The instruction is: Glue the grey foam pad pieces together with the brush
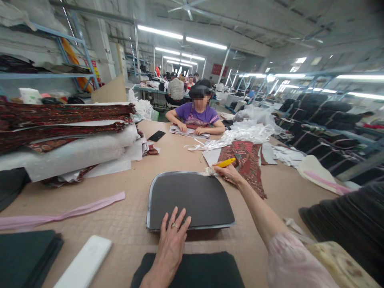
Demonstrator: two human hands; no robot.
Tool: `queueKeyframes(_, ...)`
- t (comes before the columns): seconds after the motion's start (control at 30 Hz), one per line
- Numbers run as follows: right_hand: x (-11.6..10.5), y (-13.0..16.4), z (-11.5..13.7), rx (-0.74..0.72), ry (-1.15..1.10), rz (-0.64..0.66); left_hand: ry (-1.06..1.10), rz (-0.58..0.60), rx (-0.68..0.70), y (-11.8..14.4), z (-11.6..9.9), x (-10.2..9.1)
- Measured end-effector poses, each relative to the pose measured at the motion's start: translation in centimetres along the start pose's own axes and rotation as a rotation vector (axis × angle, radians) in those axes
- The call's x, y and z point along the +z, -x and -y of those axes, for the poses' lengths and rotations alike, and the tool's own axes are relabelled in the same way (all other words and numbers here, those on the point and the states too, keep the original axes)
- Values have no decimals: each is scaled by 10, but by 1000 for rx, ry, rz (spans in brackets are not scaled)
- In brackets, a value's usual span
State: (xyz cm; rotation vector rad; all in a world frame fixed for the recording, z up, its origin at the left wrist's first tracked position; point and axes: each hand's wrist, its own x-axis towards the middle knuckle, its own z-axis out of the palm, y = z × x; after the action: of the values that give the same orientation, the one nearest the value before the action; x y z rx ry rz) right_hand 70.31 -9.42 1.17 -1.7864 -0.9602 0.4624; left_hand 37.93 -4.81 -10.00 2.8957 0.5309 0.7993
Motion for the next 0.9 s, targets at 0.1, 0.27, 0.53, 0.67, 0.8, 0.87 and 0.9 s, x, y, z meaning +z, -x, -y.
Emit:
queueKeyframes(0.1,-14,13,-1,45,-48,-104,0,-24,-3,-2,1,1)
queueKeyframes(0.27,-32,63,14,36,-126,-389,11,29,-10,-11,-1,-11)
queueKeyframes(0.53,-89,290,7,72,-114,-1114,55,159,-3,-30,-9,-30)
queueKeyframes(0.67,-134,406,-37,241,63,-1518,16,235,8,-34,-11,-31)
queueKeyframes(0.8,-159,464,-73,481,232,-1402,-28,288,-6,-40,-11,-31)
queueKeyframes(0.87,-164,471,-83,506,269,-1352,-33,322,-8,-43,-11,-32)
queueKeyframes(0.9,-166,472,-86,506,277,-1336,-33,339,-11,-45,-10,-32)
